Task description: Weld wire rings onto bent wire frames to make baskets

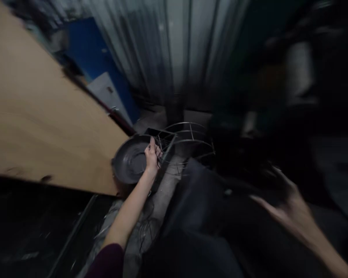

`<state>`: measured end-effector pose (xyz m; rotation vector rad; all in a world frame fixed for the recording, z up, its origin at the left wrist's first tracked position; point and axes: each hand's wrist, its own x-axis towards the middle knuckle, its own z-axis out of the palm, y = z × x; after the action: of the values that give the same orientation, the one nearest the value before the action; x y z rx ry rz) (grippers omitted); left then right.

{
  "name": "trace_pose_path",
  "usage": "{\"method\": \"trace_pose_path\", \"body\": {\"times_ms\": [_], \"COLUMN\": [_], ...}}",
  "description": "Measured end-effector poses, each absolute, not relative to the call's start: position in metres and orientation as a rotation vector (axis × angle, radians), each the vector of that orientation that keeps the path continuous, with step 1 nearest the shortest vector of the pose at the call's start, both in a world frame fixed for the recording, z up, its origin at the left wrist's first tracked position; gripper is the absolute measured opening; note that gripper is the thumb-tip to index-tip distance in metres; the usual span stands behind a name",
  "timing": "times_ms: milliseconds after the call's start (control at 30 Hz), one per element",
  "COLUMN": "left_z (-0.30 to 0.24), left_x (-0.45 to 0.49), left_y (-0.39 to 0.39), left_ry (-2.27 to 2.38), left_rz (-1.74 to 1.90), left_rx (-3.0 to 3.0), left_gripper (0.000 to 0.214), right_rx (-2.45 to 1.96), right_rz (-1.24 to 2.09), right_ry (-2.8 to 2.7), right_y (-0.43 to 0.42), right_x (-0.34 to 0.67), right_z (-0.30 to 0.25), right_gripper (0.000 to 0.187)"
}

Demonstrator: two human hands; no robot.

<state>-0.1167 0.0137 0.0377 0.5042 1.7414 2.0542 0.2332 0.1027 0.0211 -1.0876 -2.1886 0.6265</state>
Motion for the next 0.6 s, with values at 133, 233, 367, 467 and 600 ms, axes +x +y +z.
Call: {"method": "trace_pose_path", "body": {"times_ms": [133,233,367,467,600], "left_z": [0.003,-0.023,-0.047,-0.053,-0.044], "left_x": [-0.012,0.012,0.026,0.039,0.039], "left_y": [0.049,0.060,0.068,0.065,0.066], "left_ry": [1.359,1.486,1.456,1.527,1.621], "left_rz": [1.791,1.495,1.006,0.835,0.766], "left_rx": [0.613,1.031,1.701,1.762,1.769], "left_gripper": [0.057,0.058,0.103,0.085,0.060], "right_rx": [-0.984,-1.101,-1.309,-1.111,-1.474], "right_rz": [0.863,0.714,0.560,0.745,0.775], "right_ry": [-2.050,-2.100,-2.357,-2.584,-2.451], "right_y": [0.114,0.120,0.109,0.119,0.187], "right_x": [0.257,0.274,0.267,0.281,0.378], "right_z": [0.039,0.040,0.035,0.034,0.019], "right_gripper": [0.094,0.069,0.061,0.072,0.045]}}
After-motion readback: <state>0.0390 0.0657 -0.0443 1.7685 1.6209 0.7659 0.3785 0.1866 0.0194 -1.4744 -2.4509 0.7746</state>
